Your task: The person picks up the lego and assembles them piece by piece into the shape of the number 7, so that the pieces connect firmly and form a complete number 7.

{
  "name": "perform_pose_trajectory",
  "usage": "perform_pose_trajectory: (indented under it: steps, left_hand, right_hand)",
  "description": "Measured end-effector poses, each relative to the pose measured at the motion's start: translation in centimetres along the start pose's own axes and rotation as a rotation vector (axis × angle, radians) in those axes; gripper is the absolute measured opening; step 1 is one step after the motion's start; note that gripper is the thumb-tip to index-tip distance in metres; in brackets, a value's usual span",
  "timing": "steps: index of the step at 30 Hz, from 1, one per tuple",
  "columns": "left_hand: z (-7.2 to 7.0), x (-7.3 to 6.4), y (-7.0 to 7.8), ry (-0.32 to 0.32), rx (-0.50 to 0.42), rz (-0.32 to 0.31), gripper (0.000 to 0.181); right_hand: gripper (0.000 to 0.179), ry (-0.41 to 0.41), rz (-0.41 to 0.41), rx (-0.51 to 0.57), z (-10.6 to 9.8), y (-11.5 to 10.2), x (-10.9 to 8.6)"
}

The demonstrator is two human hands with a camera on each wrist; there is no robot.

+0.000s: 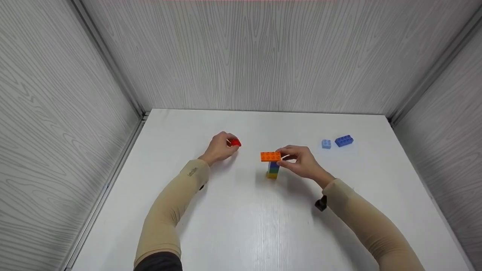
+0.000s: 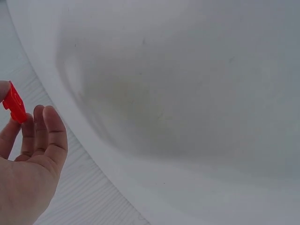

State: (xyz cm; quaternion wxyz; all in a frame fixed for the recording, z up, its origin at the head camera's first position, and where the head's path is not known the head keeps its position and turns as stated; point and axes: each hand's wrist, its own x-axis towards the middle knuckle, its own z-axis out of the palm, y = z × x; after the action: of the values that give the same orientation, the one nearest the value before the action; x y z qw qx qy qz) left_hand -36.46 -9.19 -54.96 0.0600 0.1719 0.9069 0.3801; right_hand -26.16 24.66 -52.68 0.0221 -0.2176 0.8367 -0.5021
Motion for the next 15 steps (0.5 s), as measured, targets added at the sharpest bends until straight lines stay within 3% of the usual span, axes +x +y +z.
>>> perform_pose_trajectory:
  steps: [15]
  left_hand:
    - [-0.1, -2.8, 1.5, -0.033, -0.047, 0.103, 0.031]
  right_hand:
    - [0.036, 0.007, 0.006, -0.003, 0.4, -0.1, 0.2]
